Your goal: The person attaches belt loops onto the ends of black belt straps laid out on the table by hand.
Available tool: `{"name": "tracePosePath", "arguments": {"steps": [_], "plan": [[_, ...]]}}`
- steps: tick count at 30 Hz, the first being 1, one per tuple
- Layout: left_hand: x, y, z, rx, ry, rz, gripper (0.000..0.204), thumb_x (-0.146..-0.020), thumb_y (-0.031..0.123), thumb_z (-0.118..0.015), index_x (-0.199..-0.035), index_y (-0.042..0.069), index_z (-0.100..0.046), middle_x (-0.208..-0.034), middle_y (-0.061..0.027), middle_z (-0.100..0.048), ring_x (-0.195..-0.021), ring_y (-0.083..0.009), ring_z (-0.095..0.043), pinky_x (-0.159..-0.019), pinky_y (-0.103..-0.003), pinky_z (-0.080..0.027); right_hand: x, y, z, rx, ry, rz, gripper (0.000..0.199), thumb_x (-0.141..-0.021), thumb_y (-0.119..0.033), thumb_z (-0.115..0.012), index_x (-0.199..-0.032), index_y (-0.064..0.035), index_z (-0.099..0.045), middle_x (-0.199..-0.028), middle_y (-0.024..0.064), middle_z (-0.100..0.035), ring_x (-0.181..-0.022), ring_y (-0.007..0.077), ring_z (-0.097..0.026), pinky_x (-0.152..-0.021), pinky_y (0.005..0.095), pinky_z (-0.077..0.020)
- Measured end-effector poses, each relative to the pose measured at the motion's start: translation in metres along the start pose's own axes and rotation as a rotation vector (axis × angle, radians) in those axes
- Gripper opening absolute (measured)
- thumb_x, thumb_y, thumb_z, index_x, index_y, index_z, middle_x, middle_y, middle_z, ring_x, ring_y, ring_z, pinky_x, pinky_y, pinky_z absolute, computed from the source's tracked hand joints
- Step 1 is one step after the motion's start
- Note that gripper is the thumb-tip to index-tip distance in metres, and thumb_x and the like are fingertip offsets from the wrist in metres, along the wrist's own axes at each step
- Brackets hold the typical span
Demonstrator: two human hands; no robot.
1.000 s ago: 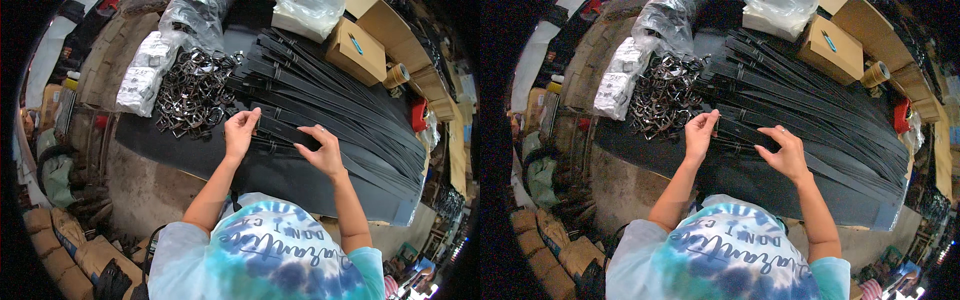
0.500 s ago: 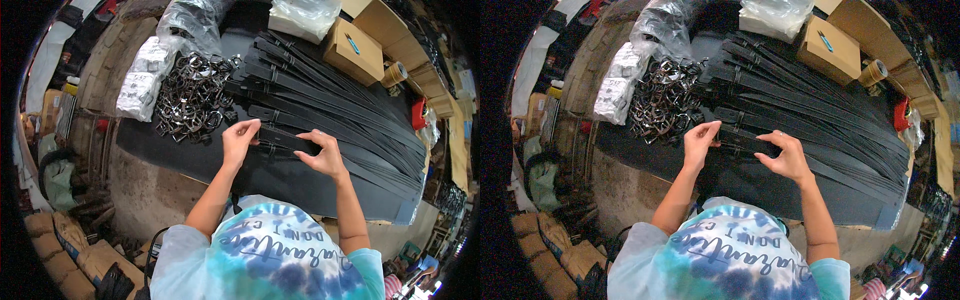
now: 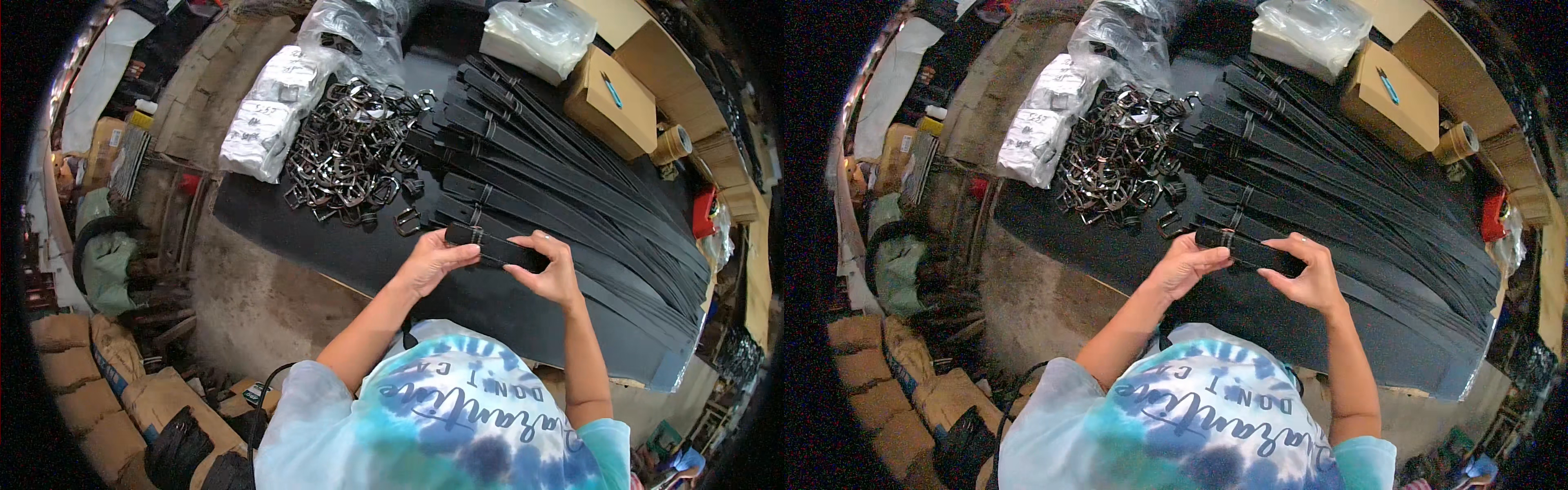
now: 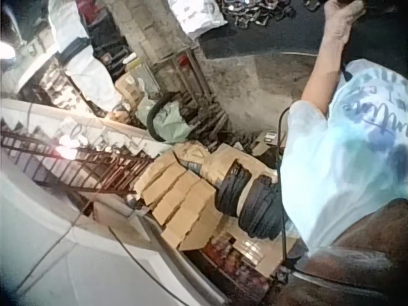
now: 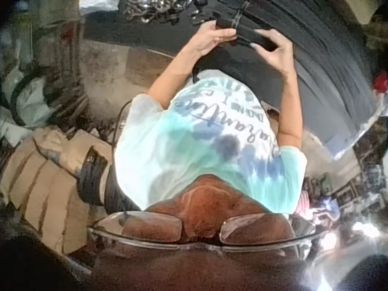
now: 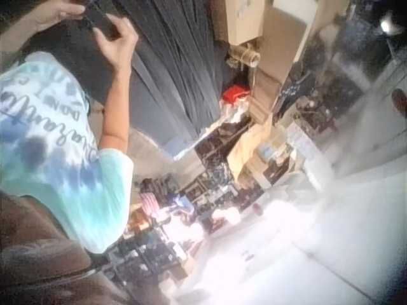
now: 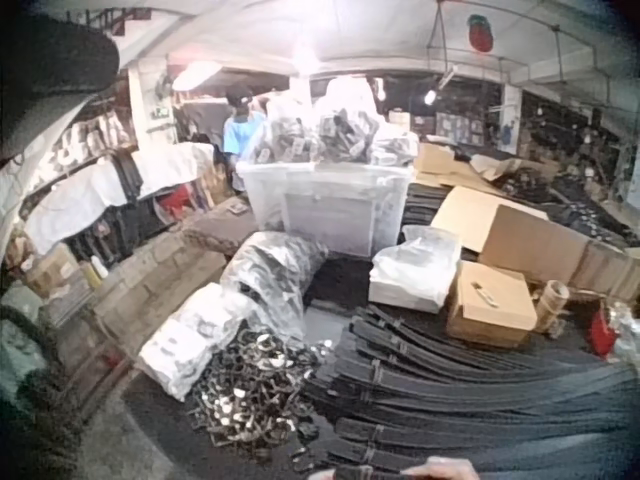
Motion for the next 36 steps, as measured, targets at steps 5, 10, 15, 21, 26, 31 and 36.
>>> {"name": "tracePosePath", "arguments": {"steps": [5, 10, 15, 21, 26, 31, 36], "plan": [[-0.006, -0.02, -0.012, -0.009, -0.029, 0.012, 0.033, -0.077, 0.002, -0.072, -0.108, -0.001, -0.059, -0.104, -0.0108, -0.065, -0.095, -0.0196, -0.063, -0.088, -0.035, -0.052, 0.003, -0.004, 0.001, 0.069, 0.078, 0.063, 0.042, -0.063, -0.009, -0.08, -0.103, -0.0036, -0.067, -0.075, 0.0081, -0.059, -0.068, 0.0202, -0.055, -0.062, 0.0294, -0.0448], [-0.007, 0.024, 0.011, -0.429, 0.007, -0.167, 0.033, -0.081, 0.002, -0.067, -0.112, -0.003, -0.061, -0.101, -0.0115, -0.066, -0.092, -0.0156, -0.063, -0.083, -0.027, -0.051, -0.008, -0.01, 0.025, 0.127, 0.323, 0.08, 0.047, -0.065, -0.007, -0.08, -0.109, -0.0055, -0.065, -0.08, 0.008, -0.059, -0.073, 0.0201, -0.056, -0.068, 0.0289, -0.045], [0.006, 0.083, 0.069, -0.6, 0.367, -0.432, 0.018, -0.086, 0.005, -0.061, -0.103, 0.0, -0.066, -0.086, -0.0062, -0.067, -0.071, -0.01, -0.062, -0.059, -0.022, -0.052, -0.018, -0.009, 0.012, 0.343, 0.28, 0.109, 0.049, -0.069, -0.014, -0.078, -0.114, -0.0062, -0.062, -0.093, 0.0086, -0.06, -0.089, 0.0242, -0.054, -0.082, 0.0341, -0.042], [0.05, 0.141, 0.134, -1.086, 0.856, -0.705, 0.014, -0.079, 0.004, -0.067, -0.094, 0.003, -0.068, -0.086, -0.0055, -0.067, -0.069, -0.0103, -0.062, -0.059, -0.025, -0.051, -0.006, 0.011, 0.0, 0.348, 0.365, -0.012, 0.05, -0.075, -0.015, -0.073, -0.122, -0.0074, -0.056, -0.112, 0.0121, -0.056, -0.104, 0.029, -0.051, -0.09, 0.0376, -0.0394], [0.041, 0.103, 0.114, -1.532, 0.685, -0.582, 0.03, -0.067, 0.009, -0.076, -0.095, 0.004, -0.068, -0.082, -0.0106, -0.064, -0.065, -0.0205, -0.059, -0.06, -0.031, -0.048, -0.003, 0.001, -0.031, 0.204, 0.286, 0.053, 0.038, -0.075, -0.004, -0.069, -0.113, -0.0044, -0.06, -0.107, 0.0137, -0.057, -0.099, 0.0296, -0.054, -0.086, 0.0363, -0.0434], [0.022, 0.107, 0.096, -1.123, 0.607, -0.635, 0.027, -0.08, 0.008, -0.068, -0.106, 0.006, -0.066, -0.076, -0.0064, -0.059, -0.065, -0.0164, -0.061, -0.06, -0.03, -0.048, 0.006, -0.003, -0.037, 0.157, 0.325, 0.029, 0.031, -0.077, -0.001, -0.067, -0.108, -0.0039, -0.062, -0.103, 0.0133, -0.059, -0.094, 0.0286, -0.057, -0.081, 0.0345, -0.0466], [-0.02, 0.12, 0.061, -1.369, 0.642, -0.791, 0.029, -0.082, 0.019, -0.068, -0.106, 0.004, -0.063, -0.092, -0.0155, -0.053, -0.08, -0.0322, -0.059, -0.071, -0.041, -0.049, 0.021, -0.005, -0.043, 0.162, 0.392, 0.007, 0.025, -0.079, 0.001, -0.064, -0.104, -0.0033, -0.063, -0.099, 0.0128, -0.061, -0.091, 0.0277, -0.06, -0.08, 0.0333, -0.0474]]}}
Point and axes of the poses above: each hand's wrist, its own x-axis away from the middle knuckle, its own z-axis out of the back of the hand, y = z × x, the point moved 8 cm from there along -x, towards the middle knuckle
